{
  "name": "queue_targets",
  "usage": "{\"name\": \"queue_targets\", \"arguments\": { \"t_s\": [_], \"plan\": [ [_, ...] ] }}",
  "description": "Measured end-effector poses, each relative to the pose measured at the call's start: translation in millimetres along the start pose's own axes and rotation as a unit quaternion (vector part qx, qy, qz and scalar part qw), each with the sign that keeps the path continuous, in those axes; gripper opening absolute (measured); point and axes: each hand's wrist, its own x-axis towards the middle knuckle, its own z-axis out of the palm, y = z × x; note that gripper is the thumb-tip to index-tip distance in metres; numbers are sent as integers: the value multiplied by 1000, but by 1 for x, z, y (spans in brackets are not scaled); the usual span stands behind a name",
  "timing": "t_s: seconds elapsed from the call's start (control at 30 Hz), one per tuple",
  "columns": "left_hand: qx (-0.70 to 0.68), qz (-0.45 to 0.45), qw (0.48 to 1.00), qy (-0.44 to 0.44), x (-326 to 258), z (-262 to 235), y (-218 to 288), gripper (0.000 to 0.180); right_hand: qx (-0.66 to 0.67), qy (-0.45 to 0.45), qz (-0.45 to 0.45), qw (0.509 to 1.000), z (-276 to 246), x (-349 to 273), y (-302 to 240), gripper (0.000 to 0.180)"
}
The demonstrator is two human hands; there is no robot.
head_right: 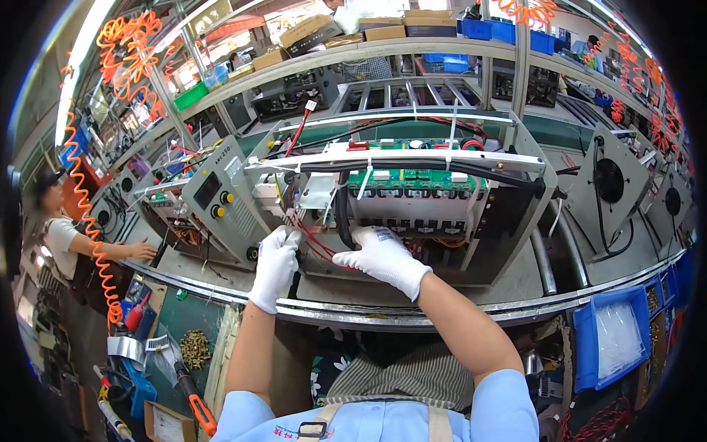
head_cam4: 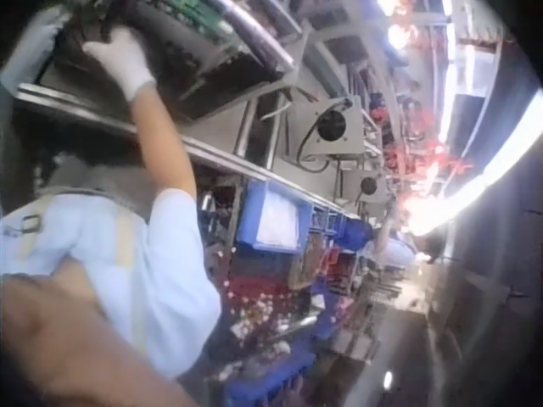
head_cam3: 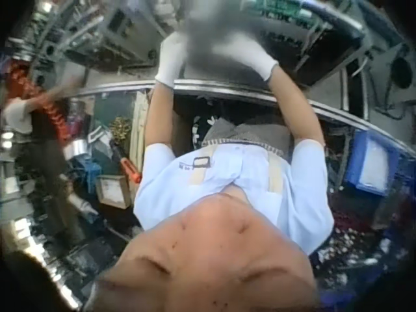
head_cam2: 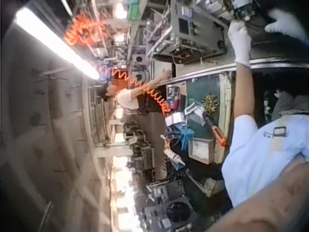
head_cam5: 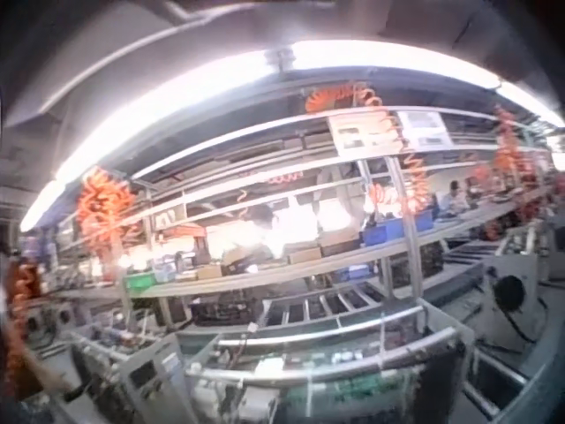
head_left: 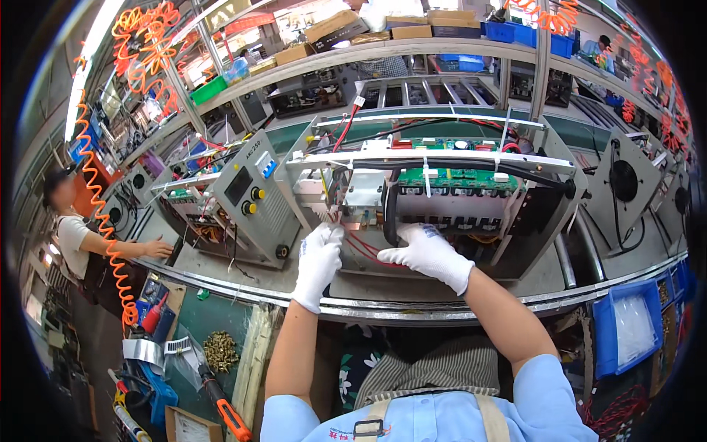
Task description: The person assembles an electronic device by connecting various colored wires to a circuit board inside a metal chassis. They use zip ties to secure the wires and organize the internal components. The person also handles a small white plastic component and connects it to the wiring harness.
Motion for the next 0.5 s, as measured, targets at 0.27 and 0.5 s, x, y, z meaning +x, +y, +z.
{"name": "queue_targets", "arguments": {
  "t_s": [0.27,0.5],
  "plan": [
    [70,146,982,-95,-26,53,39,21,-34,40,36,998,4,13,4,38],
    [213,100,964,-123,-25,38,71,21,137,173,2,975,40,12,29,29]
  ]
}}
